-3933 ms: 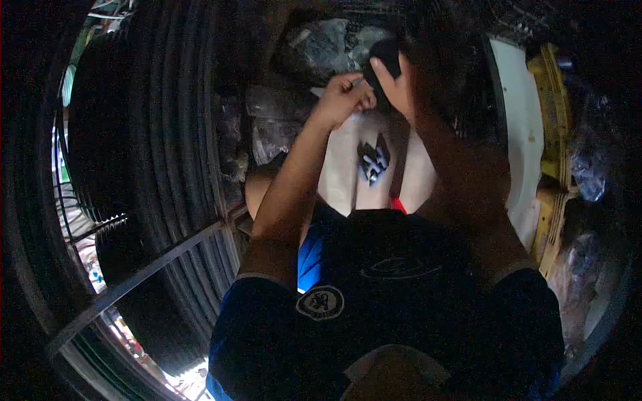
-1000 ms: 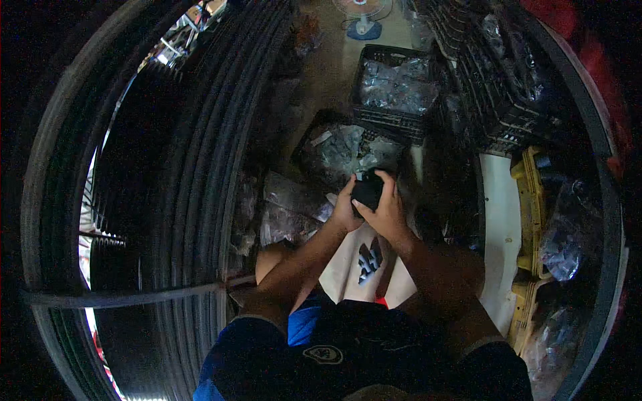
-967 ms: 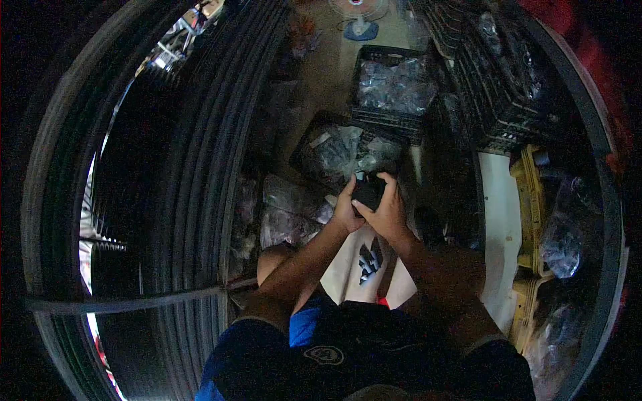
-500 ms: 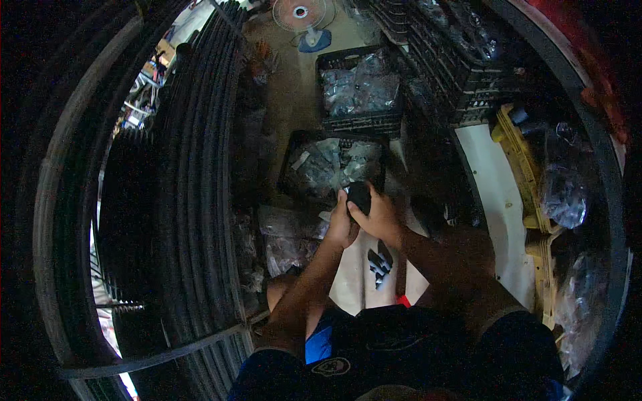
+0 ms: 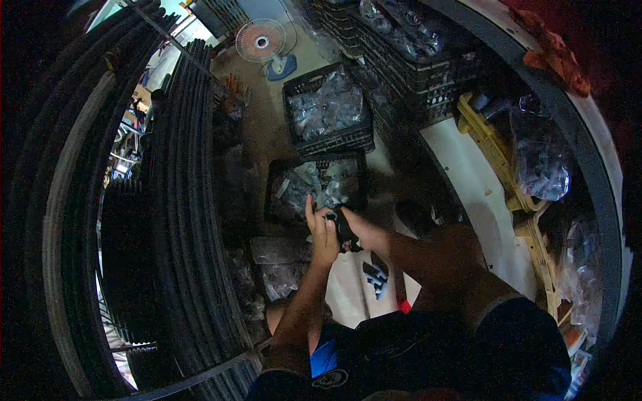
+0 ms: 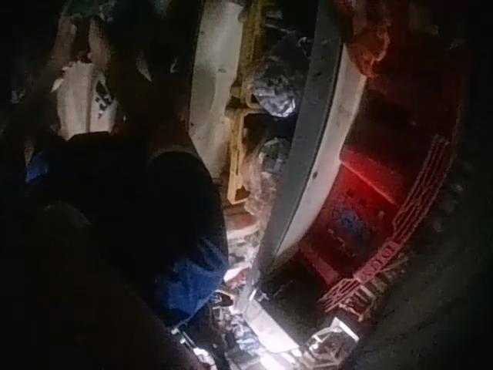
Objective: Inspecting and sorting plumbing valves and fittings from plastic bags.
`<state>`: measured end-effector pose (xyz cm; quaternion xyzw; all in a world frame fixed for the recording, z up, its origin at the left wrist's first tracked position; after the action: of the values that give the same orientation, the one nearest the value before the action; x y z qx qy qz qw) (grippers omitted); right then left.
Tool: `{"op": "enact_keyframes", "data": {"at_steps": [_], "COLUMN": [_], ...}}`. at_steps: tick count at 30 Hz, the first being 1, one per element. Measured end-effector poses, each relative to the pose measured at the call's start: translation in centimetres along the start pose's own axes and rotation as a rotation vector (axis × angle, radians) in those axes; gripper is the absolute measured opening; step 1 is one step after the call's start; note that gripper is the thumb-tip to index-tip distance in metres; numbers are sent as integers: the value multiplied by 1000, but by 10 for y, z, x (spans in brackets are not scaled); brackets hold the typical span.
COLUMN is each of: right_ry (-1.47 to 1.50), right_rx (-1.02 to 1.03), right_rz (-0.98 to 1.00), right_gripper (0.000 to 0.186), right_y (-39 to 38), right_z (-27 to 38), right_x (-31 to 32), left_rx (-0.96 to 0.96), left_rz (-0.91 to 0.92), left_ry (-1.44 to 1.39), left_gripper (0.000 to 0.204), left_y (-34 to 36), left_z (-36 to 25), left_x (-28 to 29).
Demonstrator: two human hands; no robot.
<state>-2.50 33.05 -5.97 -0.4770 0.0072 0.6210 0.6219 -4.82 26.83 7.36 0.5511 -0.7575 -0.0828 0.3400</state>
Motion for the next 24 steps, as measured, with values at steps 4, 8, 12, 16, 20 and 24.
{"op": "enact_keyframes", "data": {"at_steps": [4, 8, 12, 16, 20, 24], "right_ry": [-317, -726, -1100, -1186, -1097, -1248], "right_rx": [505, 933, 1244, 1391, 1233, 1170], "right_rz": [-337, -437, -458, -474, -25, 197], "right_gripper": [73, 77, 67, 55, 43, 49], "right_y": [-27, -67, -101, -121, -106, -103], "right_z": [50, 82, 102, 117, 110, 91], "right_x": [-6, -37, -59, -68, -84, -97], "left_rx": [480, 1037, 536, 797, 1240, 1176], "left_rz": [15, -123, 145, 160, -12, 95], "left_ry": [-288, -920, -946, -968, -1128, -1115], "left_gripper": [42, 45, 47, 48, 43, 37], "left_y": [-10, -65, -51, -68, -91, -79], "left_z": [47, 108, 102, 119, 124, 113], "left_x": [-7, -42, -54, -56, -48, -43]}}
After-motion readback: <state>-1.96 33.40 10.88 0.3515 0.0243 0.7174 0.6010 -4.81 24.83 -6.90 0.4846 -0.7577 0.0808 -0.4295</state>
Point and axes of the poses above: each hand's wrist, its own y-axis towards the middle knuckle, its own x-axis out of the back of the hand, z = x × y, the point moved 10 cm from there along y, towards the middle knuckle, and after that the axes turned 4 degrees about -z, right-handed, at the moved point
